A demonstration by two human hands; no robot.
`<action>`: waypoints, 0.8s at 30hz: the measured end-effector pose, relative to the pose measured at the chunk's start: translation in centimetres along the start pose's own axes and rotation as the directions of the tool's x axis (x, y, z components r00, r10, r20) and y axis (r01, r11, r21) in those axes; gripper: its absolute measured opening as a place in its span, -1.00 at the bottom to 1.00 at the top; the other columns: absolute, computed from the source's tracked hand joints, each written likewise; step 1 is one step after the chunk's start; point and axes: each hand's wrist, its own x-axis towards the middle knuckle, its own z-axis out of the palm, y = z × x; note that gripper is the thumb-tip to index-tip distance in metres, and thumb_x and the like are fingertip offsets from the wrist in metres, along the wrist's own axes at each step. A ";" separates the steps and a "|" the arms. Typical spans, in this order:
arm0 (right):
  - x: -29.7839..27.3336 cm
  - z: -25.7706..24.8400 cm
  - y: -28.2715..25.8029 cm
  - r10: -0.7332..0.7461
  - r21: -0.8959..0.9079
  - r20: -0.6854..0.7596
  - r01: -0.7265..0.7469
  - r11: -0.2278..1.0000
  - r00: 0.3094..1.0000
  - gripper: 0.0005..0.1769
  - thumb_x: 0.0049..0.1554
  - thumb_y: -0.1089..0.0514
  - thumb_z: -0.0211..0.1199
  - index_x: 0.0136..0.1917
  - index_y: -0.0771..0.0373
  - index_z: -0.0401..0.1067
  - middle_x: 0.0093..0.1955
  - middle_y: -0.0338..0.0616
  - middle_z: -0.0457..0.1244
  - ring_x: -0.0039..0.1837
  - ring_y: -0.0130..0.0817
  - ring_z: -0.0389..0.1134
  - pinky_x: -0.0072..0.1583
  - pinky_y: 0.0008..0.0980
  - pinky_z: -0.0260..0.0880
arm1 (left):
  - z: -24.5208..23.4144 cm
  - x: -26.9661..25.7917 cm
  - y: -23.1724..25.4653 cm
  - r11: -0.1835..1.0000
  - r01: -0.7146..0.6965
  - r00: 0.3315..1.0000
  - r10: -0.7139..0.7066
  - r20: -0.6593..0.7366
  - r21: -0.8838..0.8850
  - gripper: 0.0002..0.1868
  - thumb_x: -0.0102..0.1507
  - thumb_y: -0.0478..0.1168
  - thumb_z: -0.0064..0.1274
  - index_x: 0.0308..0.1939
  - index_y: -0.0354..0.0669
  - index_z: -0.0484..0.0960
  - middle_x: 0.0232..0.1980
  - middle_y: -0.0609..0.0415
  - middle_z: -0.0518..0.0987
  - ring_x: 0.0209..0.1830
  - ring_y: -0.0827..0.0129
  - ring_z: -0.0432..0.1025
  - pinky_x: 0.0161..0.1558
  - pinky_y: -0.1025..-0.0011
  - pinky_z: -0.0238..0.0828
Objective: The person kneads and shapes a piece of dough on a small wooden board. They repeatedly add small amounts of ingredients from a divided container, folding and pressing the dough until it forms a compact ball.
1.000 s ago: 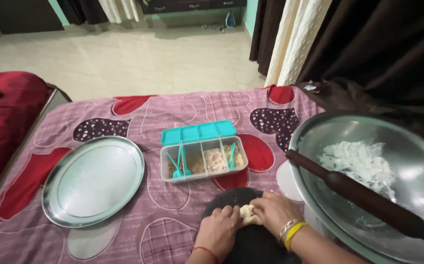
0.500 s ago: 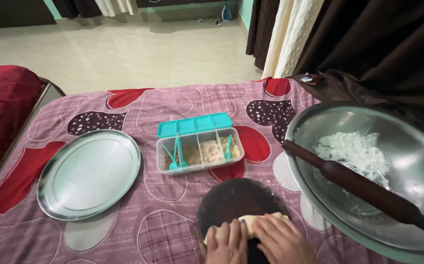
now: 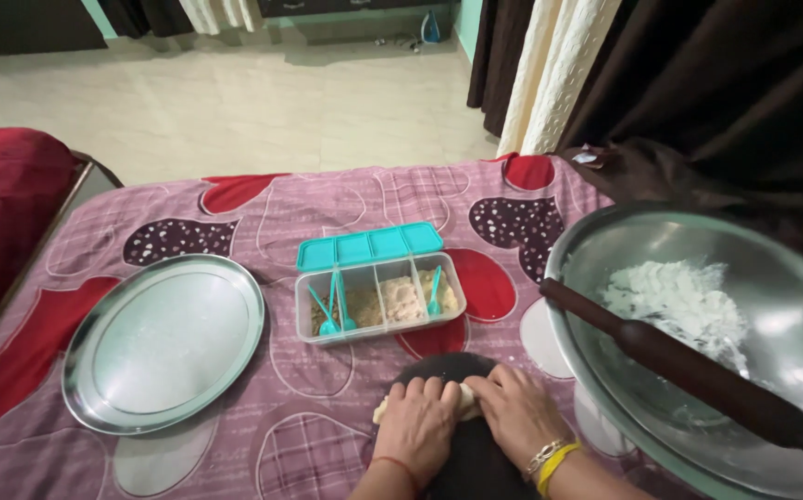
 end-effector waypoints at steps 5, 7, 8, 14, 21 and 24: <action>-4.2 -2.3 -0.7 -0.122 -0.083 -0.137 0.111 0.990 0.983 -0.52 0.04 0.15 0.22 0.26 0.03 0.46 0.06 -0.14 0.30 0.16 -0.12 0.31 0.16 -0.08 0.29 | -0.4 -4.0 1.6 0.993 0.079 0.996 -0.075 -0.050 0.091 -0.68 0.20 -0.20 -0.03 0.03 -0.11 0.50 -0.05 -0.02 0.46 0.07 0.06 0.33 0.05 0.03 0.23; -7.0 -2.3 0.1 -0.318 -0.078 -0.260 0.308 0.948 0.912 -0.40 0.01 0.14 0.26 0.35 0.12 0.42 0.18 -0.09 0.31 0.22 -0.10 0.30 0.18 -0.07 0.27 | -0.1 -6.5 0.8 0.955 -0.130 0.854 0.244 -0.460 0.265 -0.40 0.02 -0.07 -0.01 0.13 -0.19 0.48 0.02 -0.06 0.45 0.10 0.08 0.34 0.08 -0.04 0.28; -7.3 -2.2 0.3 -0.322 -0.076 -0.264 0.313 0.947 0.909 -0.40 0.01 0.14 0.26 0.35 0.12 0.42 0.18 -0.09 0.31 0.22 -0.10 0.30 0.18 -0.07 0.27 | 0.1 -7.2 0.1 0.954 -0.125 0.854 0.243 -0.460 0.271 -0.40 0.02 -0.07 -0.01 0.13 -0.19 0.48 0.02 -0.06 0.45 0.10 0.08 0.34 0.08 -0.04 0.28; -6.5 -3.9 -0.5 -0.224 0.055 -0.160 0.235 0.971 0.961 -0.44 -0.01 0.12 0.35 0.29 0.03 0.47 0.21 -0.21 0.36 0.21 -0.16 0.33 0.20 -0.15 0.35 | -2.4 -6.9 0.4 0.993 0.039 0.999 -0.039 0.007 -0.108 -0.35 0.13 -0.26 0.03 0.36 -0.05 0.45 0.10 -0.08 0.44 0.05 -0.01 0.35 -0.08 0.05 0.36; -6.0 -1.2 -1.7 0.442 0.467 0.169 -0.467 0.751 0.881 -0.17 -0.06 0.08 0.42 0.48 -0.08 0.32 -0.06 -0.17 0.47 -0.02 -0.22 0.55 0.07 -0.24 0.56 | -7.6 -3.8 3.9 0.959 0.053 0.875 -0.180 -0.450 -0.280 -0.69 0.11 -0.31 0.04 -0.06 -0.11 0.65 -0.08 -0.08 0.55 -0.03 -0.03 0.45 -0.03 0.16 0.42; -7.0 -3.6 -1.7 0.326 0.385 0.107 -0.342 0.857 0.939 -0.12 -0.09 0.07 0.45 0.49 0.03 0.25 0.07 -0.06 0.40 0.10 -0.14 0.49 0.16 -0.20 0.51 | -3.1 -5.3 4.2 0.980 -0.074 0.933 0.003 -0.359 -0.184 -0.60 0.06 -0.29 0.09 -0.01 -0.32 0.61 -0.08 -0.13 0.54 -0.06 -0.05 0.45 -0.11 0.16 0.43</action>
